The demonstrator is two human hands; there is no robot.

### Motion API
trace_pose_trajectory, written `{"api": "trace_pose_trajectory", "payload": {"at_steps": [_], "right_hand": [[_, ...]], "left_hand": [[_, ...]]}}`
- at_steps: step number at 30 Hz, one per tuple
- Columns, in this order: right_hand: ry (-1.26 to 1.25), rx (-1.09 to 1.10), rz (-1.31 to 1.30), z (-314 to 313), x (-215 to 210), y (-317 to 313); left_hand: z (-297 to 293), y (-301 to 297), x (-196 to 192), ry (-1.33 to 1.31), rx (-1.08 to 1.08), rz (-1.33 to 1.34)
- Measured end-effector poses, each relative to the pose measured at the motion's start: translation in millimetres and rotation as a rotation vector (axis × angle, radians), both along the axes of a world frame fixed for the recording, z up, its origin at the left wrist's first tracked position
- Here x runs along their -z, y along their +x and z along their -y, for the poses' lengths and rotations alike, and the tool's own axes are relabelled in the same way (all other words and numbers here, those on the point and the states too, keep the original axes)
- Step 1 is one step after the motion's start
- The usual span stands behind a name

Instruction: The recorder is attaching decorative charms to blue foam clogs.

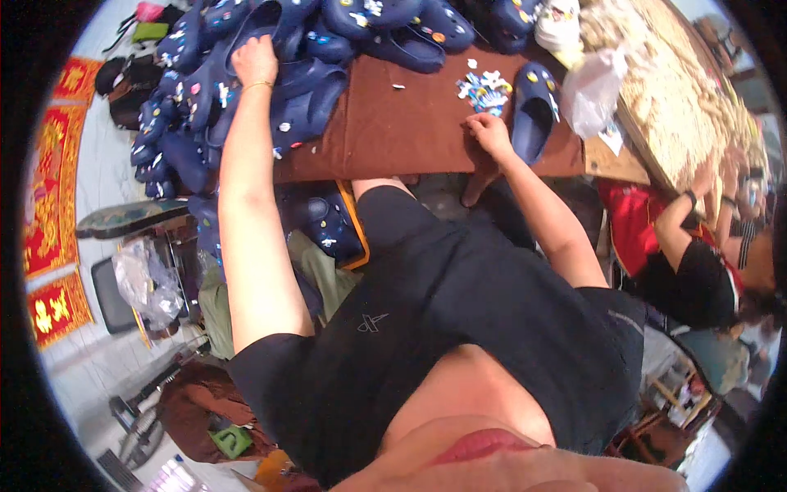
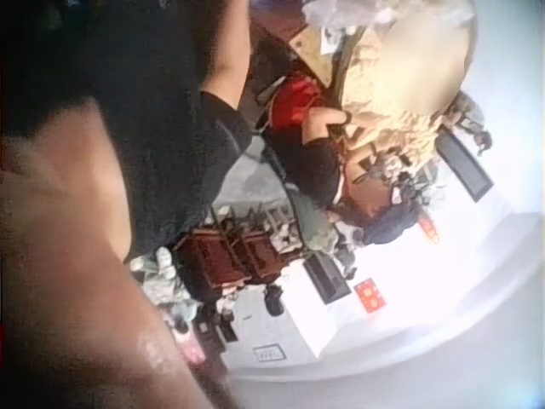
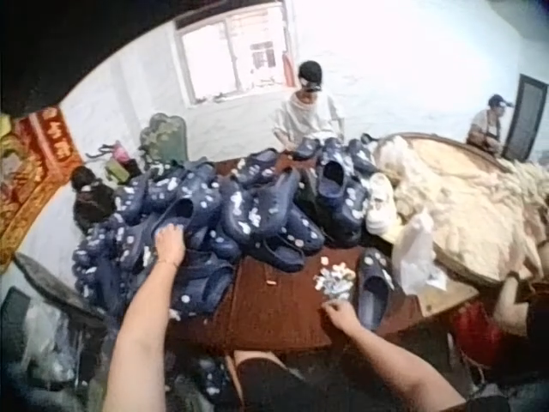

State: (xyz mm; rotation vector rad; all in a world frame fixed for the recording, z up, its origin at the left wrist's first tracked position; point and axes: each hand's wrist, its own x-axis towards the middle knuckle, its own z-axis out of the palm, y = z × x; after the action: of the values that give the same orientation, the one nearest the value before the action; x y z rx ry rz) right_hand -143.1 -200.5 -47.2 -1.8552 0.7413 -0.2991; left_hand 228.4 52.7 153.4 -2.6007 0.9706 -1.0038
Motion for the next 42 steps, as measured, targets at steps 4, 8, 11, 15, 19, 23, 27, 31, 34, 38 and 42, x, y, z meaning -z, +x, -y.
{"api": "trace_pose_trajectory", "payload": {"at_steps": [4, 8, 11, 15, 19, 23, 27, 31, 34, 38, 42], "right_hand": [[-0.162, 0.002, 0.035, -3.2, -1.3, -20.6], [-0.383, 0.13, 0.104, 3.3, -14.8, -14.9], [-0.533, 0.197, 0.084, 17.5, -13.6, -2.4], [-0.629, 0.244, -0.045, 31.7, -16.6, 25.5], [-0.658, 0.194, -0.264, 33.7, -19.3, 42.7], [-0.788, 0.183, -0.437, 37.1, -18.9, 46.0], [-0.688, 0.186, -0.491, 43.5, -18.4, 50.9], [-0.502, 0.256, -0.337, 44.2, -22.4, 43.3], [-0.406, 0.209, -0.019, 44.7, -25.7, 46.3], [0.032, 0.009, 0.011, 43.7, -26.3, 60.0], [-0.049, -0.102, -0.106, 32.8, -37.2, 68.9]], "left_hand": [[20.4, -23.1, -0.2, -0.176, 0.103, -0.089], [11.8, -90.5, 1.2, -0.313, 0.295, -0.119], [9.5, -153.1, 30.2, -0.394, 0.458, -0.207], [-2.6, -221.0, 87.4, -0.401, 0.576, -0.471], [-15.6, -262.6, 136.6, -0.277, 0.539, -0.759], [-3.1, -264.1, 140.1, -0.409, 0.581, -0.947], [24.0, -242.7, 148.0, -0.605, 0.669, -0.976], [46.2, -226.1, 166.8, -0.565, 0.644, -1.033], [49.6, -218.5, 189.3, -0.325, 0.566, -0.96], [51.9, -214.6, 205.2, -0.323, 0.536, -0.897], [51.1, -218.6, 206.4, -0.328, 0.529, -0.859]]}}
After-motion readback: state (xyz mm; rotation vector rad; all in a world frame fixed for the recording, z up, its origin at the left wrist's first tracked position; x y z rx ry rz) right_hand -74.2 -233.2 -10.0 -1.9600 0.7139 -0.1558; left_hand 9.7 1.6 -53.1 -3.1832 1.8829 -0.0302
